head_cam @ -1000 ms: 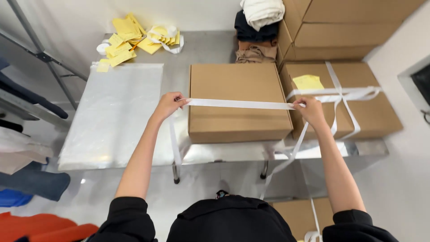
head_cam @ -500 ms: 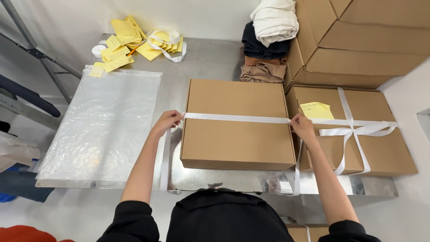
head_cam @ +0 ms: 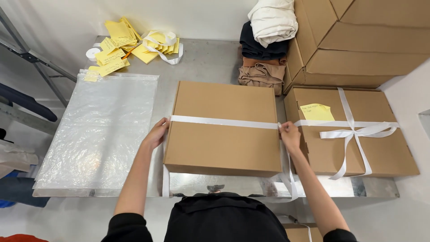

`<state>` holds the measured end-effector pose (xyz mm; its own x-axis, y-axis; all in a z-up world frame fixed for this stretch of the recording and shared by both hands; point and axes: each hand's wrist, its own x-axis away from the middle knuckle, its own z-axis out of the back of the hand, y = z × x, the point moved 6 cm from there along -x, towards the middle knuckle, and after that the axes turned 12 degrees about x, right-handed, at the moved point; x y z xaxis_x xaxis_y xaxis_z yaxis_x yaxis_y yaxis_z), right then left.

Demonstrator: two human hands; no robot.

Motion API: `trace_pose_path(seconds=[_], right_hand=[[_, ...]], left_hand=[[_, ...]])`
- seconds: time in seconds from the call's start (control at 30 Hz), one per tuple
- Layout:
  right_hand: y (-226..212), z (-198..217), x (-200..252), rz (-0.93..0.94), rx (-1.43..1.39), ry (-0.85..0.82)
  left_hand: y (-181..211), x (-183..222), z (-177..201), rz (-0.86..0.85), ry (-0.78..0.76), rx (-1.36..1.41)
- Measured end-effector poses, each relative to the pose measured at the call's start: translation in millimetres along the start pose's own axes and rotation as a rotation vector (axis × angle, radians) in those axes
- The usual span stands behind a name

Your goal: The person places a plastic-wrapped pair of jeans into a cardboard box, closes the box, and secures it by tying a white ribbon around it in a bow.

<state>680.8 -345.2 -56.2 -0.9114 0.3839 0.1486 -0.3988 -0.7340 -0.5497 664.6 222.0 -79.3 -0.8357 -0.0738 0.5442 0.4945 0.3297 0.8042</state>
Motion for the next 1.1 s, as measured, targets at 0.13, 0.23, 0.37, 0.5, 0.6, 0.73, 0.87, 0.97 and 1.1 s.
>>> trace_pose_path(seconds=[0.13, 0.23, 0.37, 0.5, 0.6, 0.73, 0.87, 0.97, 1.1], right_hand=[[3, -30, 7, -0.025, -0.128, -0.040], [16, -51, 9, -0.050, -0.264, -0.139], [19, -67, 11, -0.090, -0.460, -0.386], [-25, -39, 55, -0.199, -0.668, -0.512], [-3, -50, 41, -0.203, -0.733, -0.542], [4, -48, 47, -0.361, -0.921, -0.630], [-18, -44, 40, -0.367, -1.059, -0.659], [-39, -36, 35, -0.377, -1.182, -0.677], [-68, -22, 22, -0.393, -1.370, -0.692]], left_hand=[[-9, -1, 30, 0.043, 0.020, 0.006], [-8, 0, 29, 0.026, -0.001, 0.025], [-25, -20, 42, 0.095, -0.034, 0.089], [-28, -2, 34, 0.141, -0.080, 0.136], [-31, 5, 40, 0.146, -0.086, 0.158], [-20, 11, 41, 0.157, -0.165, 0.161], [28, 57, 17, 0.176, -0.195, 0.295], [59, 63, 4, 0.171, -0.184, 0.410], [94, 70, -17, 0.170, -0.178, 0.612]])
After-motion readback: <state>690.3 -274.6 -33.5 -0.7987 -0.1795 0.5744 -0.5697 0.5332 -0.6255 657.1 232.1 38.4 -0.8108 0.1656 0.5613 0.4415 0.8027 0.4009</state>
